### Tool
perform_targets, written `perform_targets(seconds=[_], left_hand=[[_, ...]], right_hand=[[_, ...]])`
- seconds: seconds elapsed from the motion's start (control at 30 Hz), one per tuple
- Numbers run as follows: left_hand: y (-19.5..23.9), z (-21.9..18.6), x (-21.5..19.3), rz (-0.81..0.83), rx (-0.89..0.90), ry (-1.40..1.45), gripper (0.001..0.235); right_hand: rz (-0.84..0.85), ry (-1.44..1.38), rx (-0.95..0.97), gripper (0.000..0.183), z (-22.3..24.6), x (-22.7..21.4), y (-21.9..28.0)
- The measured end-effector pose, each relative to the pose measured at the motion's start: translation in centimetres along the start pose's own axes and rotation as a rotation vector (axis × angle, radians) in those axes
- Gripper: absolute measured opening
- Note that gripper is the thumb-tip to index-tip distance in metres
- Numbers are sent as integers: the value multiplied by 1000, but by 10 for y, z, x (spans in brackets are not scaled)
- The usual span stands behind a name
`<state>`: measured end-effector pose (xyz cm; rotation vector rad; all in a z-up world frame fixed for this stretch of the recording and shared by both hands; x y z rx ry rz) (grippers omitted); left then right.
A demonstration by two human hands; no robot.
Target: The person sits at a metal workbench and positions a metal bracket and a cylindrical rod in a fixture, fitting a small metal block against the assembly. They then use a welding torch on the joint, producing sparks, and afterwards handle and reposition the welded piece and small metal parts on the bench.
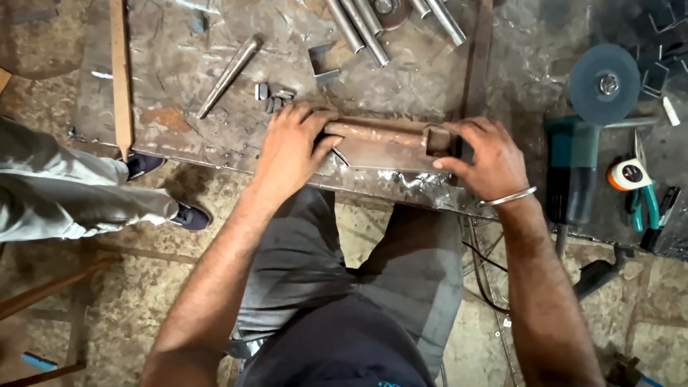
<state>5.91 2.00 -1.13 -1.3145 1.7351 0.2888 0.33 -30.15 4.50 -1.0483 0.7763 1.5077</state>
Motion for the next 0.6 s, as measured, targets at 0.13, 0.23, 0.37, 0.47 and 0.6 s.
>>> perform_targets(seconds=[0.13, 0.23, 0.37, 0.47, 0.6], left_hand=[[4, 8, -12, 25, -58, 26, 44], [4, 24, -28, -18, -93, 70, 48], [-16, 41, -50, -139, -166, -8, 36], [-48, 45, -46, -116, -218, -17, 36], [-86, 36, -18, 26, -34, -240, 59]], right_hand=[[7, 2, -46, 62, -8, 2, 0], [6, 21, -82, 62, -9, 3, -2], [39, 57, -35, 61, -2, 0, -3], [47, 83, -19, 61, -4, 0, -5], [42, 97, -9, 62, -10, 5, -2]])
Point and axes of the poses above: each hand's wrist, its own y-axis away from the middle knuckle, its own x-axis out of the palm, z = x × y, the point moved 2 cm from there along -y, towards the middle knuckle, and after that the axes turned 7 degrees about -y, right-handed, at the moved point
